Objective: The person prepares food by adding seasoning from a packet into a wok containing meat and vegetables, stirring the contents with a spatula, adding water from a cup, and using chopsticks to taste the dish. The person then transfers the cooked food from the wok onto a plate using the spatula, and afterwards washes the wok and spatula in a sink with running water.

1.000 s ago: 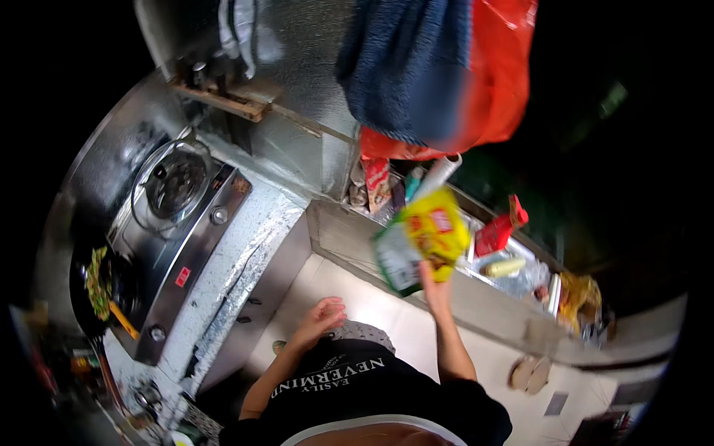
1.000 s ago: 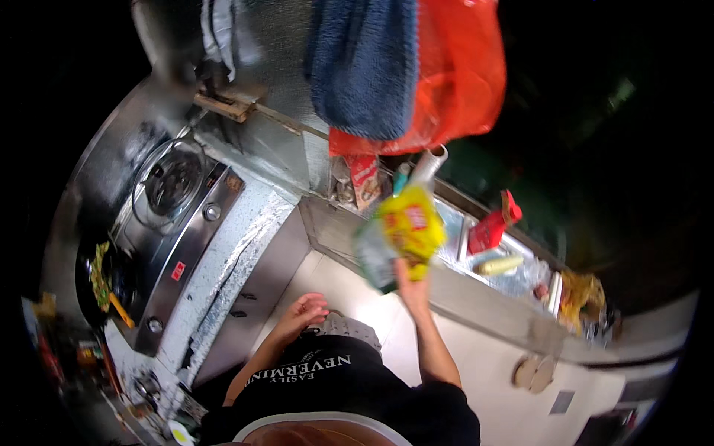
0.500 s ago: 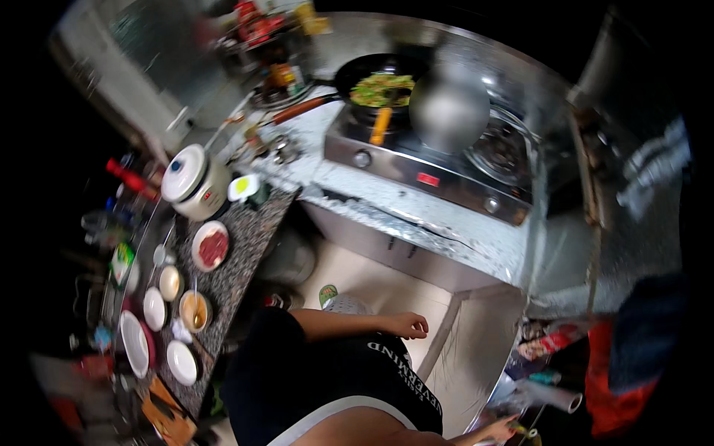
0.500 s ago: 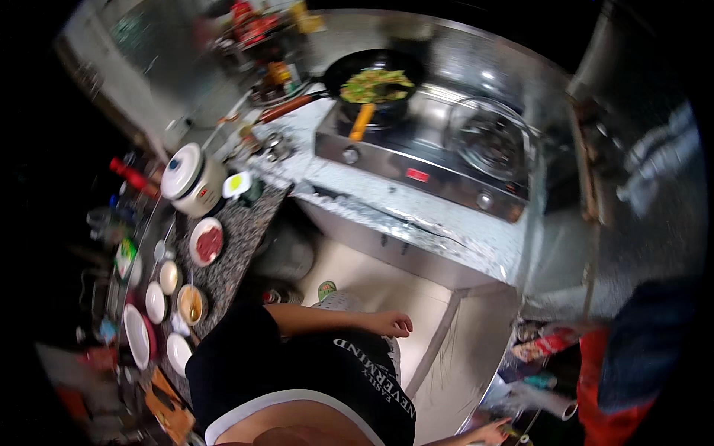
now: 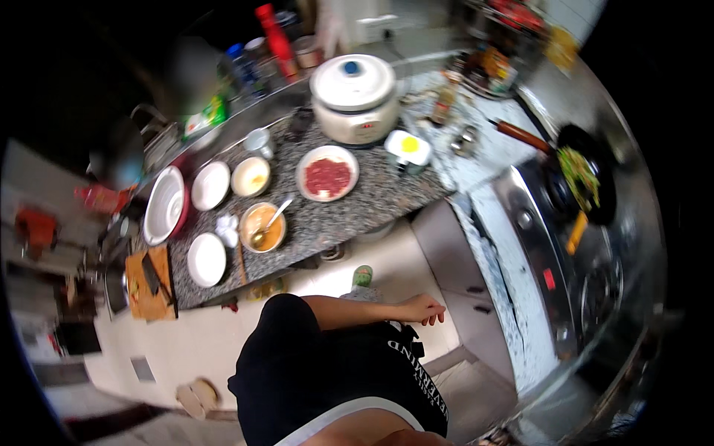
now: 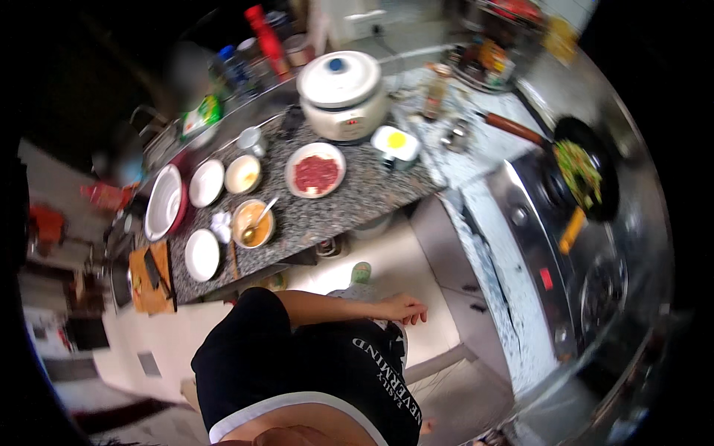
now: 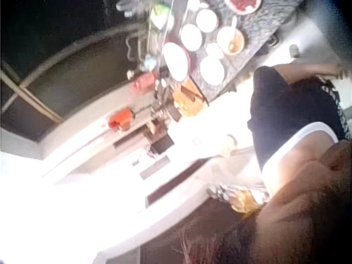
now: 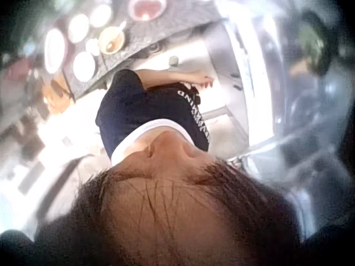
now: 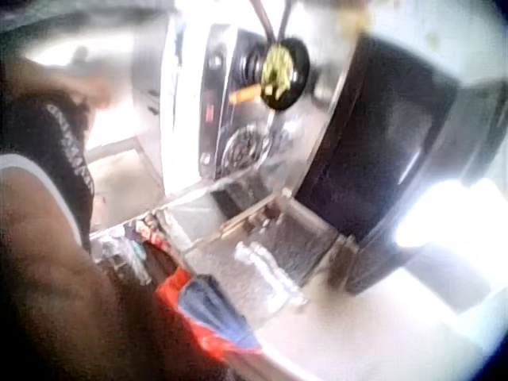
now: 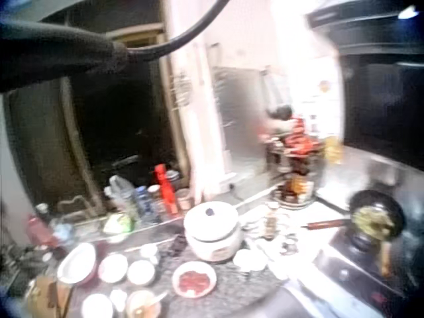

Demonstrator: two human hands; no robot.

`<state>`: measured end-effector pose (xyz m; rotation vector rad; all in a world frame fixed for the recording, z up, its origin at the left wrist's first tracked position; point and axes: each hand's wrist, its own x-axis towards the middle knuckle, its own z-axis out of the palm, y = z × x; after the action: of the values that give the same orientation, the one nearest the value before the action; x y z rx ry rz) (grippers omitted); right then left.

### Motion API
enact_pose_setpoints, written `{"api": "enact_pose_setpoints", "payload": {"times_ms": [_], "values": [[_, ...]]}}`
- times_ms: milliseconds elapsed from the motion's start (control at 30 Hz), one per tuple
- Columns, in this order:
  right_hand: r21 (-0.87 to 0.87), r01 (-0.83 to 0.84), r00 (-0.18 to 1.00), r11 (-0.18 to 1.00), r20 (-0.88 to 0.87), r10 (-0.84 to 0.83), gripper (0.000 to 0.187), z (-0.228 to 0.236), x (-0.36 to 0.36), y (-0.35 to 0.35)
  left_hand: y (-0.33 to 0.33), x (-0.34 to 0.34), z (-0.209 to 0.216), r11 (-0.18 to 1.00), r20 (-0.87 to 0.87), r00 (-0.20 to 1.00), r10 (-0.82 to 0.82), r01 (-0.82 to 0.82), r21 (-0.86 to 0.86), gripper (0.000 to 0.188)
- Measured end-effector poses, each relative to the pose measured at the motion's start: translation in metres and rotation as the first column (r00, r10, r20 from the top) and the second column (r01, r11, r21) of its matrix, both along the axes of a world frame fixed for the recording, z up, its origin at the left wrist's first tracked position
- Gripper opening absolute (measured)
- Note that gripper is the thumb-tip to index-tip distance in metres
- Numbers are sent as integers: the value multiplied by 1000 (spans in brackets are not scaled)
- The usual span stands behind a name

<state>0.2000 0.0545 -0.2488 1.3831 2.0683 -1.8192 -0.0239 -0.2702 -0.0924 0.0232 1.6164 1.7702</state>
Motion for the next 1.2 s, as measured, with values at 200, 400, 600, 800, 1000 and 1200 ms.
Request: {"api": "enact_pose_setpoints", "payload": {"times_ms": [200,400,600,800,1000,1200], "values": [[-155,-375,927,914,-76,368,21,14,-120,-86,-169,-26,30,791,-119,782,612,-606,85,23],[-219,-615,781,757,-40,623,20,54,-196,-165,-369,-27,12,16,253,92,963,-958,287,20],[8,-586,767,810,-319,557,22,134,-273,-170,-441,-72,-17,-217,381,-163,910,-971,103,26],[332,-297,788,895,-445,426,29,242,-335,-120,-545,-74,-133,-177,351,-116,929,-974,145,41],[802,-260,706,538,-222,672,70,338,-374,-104,-579,-98,-162,-317,481,-237,844,-944,91,15],[906,-386,497,-172,361,789,77,363,-425,-81,-529,-102,-119,-362,317,-299,900,-918,163,18]]}}
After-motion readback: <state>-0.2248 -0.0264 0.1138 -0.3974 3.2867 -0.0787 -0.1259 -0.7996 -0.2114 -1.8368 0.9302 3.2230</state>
